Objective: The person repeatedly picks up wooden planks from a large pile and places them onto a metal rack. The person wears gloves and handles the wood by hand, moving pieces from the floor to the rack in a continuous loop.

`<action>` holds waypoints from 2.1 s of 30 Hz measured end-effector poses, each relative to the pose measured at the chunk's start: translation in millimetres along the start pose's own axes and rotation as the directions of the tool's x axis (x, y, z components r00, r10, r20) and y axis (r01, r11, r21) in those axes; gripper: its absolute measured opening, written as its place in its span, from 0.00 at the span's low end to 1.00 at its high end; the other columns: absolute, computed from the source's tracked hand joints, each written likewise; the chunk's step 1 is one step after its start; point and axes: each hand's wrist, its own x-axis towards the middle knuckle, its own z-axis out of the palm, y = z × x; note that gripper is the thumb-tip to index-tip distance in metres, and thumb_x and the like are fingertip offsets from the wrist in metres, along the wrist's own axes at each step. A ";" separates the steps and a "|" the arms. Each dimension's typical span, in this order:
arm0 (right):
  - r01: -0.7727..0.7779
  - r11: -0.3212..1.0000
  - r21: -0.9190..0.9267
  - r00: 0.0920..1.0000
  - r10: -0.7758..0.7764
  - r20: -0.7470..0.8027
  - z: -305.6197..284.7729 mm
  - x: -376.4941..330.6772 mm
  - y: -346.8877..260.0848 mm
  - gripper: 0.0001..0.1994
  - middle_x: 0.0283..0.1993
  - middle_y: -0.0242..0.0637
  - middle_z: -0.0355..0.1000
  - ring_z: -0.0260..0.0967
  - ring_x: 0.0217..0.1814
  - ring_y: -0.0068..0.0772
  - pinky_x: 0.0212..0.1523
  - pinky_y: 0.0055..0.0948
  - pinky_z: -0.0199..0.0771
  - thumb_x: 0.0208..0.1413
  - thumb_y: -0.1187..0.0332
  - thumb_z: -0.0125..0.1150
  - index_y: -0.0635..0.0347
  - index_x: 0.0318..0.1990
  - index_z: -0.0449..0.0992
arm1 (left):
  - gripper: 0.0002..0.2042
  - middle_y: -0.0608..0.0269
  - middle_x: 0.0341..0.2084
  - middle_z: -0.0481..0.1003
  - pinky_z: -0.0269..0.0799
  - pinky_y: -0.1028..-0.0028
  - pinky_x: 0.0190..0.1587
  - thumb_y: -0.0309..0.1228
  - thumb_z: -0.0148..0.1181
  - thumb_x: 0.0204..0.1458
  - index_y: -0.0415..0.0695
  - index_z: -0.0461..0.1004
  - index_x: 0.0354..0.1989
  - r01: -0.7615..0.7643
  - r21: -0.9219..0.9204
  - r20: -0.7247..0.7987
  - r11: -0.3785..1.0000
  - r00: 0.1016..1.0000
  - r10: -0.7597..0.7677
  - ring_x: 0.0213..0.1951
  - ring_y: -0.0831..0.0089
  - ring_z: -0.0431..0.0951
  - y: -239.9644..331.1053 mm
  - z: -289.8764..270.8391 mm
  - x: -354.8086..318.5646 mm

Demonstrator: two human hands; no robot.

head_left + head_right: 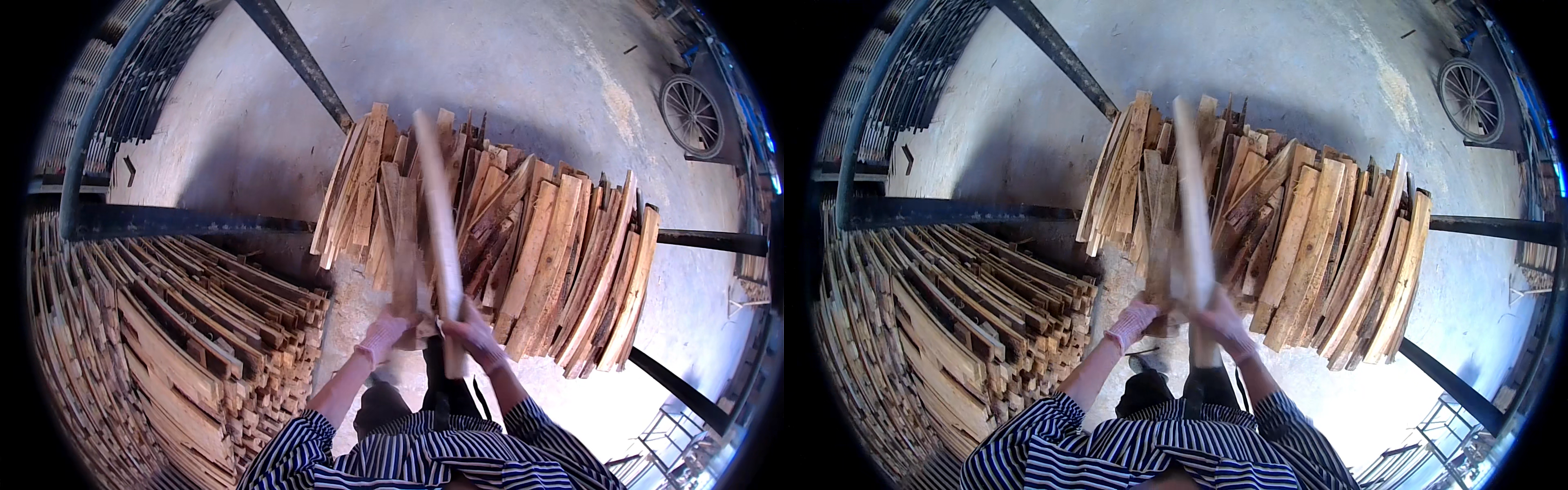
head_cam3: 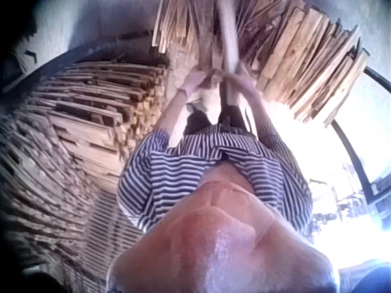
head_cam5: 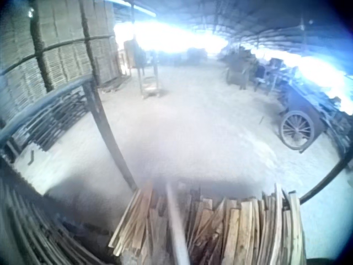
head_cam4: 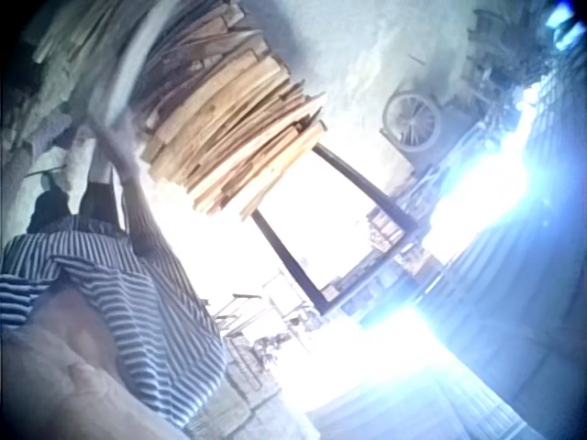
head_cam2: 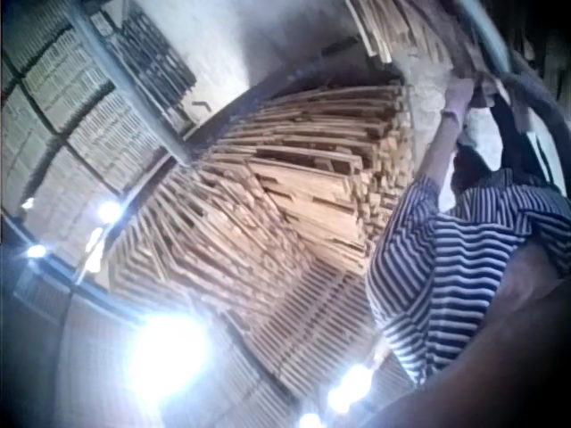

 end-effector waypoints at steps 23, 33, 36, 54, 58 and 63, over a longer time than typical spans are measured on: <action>-0.065 0.969 0.239 0.972 0.007 0.234 -12.6 16.1 18.9 0.24 0.36 0.37 0.77 0.74 0.27 0.25 0.27 0.26 0.79 0.60 0.62 0.70 0.68 0.57 0.70 | 0.20 0.58 0.40 0.82 0.86 0.63 0.42 0.41 0.66 0.61 0.41 0.77 0.55 0.059 -0.715 0.205 0.697 0.970 0.128 0.38 0.65 0.84 80.2 26.8 13.9; -0.184 0.839 -0.512 0.794 -0.181 -0.581 -59.4 -58.4 18.0 0.36 0.55 0.43 0.76 0.75 0.55 0.38 0.55 0.36 0.78 0.48 0.66 0.80 0.63 0.62 0.65 | 0.25 0.56 0.42 0.81 0.82 0.67 0.49 0.35 0.74 0.53 0.38 0.73 0.56 0.057 -0.697 0.187 0.714 0.977 0.106 0.43 0.67 0.82 5.6 1.0 -23.1; 0.175 0.985 -0.009 0.941 -0.170 -0.294 -39.1 -59.2 38.4 0.29 0.44 0.37 0.75 0.75 0.45 0.31 0.43 0.30 0.82 0.58 0.63 0.73 0.60 0.63 0.66 | 0.25 0.59 0.43 0.80 0.80 0.68 0.51 0.36 0.74 0.55 0.39 0.73 0.57 -0.005 -0.796 0.195 0.605 0.944 0.266 0.44 0.68 0.81 12.6 47.5 -21.9; 0.126 0.940 -0.318 0.978 -0.171 -0.120 4.8 -191.4 61.2 0.43 0.47 0.47 0.77 0.79 0.34 0.34 0.33 0.32 0.83 0.46 0.69 0.77 0.67 0.69 0.58 | 0.34 0.54 0.54 0.78 0.77 0.62 0.58 0.51 0.65 0.61 0.39 0.65 0.67 -0.155 -0.824 0.188 0.545 0.833 0.521 0.53 0.65 0.80 25.5 81.4 -132.0; 0.209 0.758 -0.617 0.970 -0.242 0.032 31.8 -237.8 52.8 0.50 0.56 0.52 0.75 0.78 0.50 0.44 0.51 0.39 0.80 0.44 0.62 0.80 0.63 0.72 0.55 | 0.32 0.51 0.52 0.79 0.78 0.60 0.59 0.52 0.63 0.62 0.39 0.69 0.64 -0.133 -0.928 0.133 0.347 0.753 0.645 0.51 0.61 0.82 42.0 -11.0 -168.4; 0.347 0.574 -0.742 0.936 -0.263 0.234 69.0 -232.9 61.8 0.55 0.61 0.58 0.73 0.73 0.64 0.55 0.64 0.45 0.72 0.41 0.52 0.81 0.60 0.74 0.52 | 0.28 0.51 0.49 0.81 0.80 0.59 0.56 0.48 0.64 0.62 0.37 0.73 0.60 -0.461 -0.840 -0.201 0.286 0.754 0.626 0.49 0.60 0.83 -12.3 -80.2 -259.8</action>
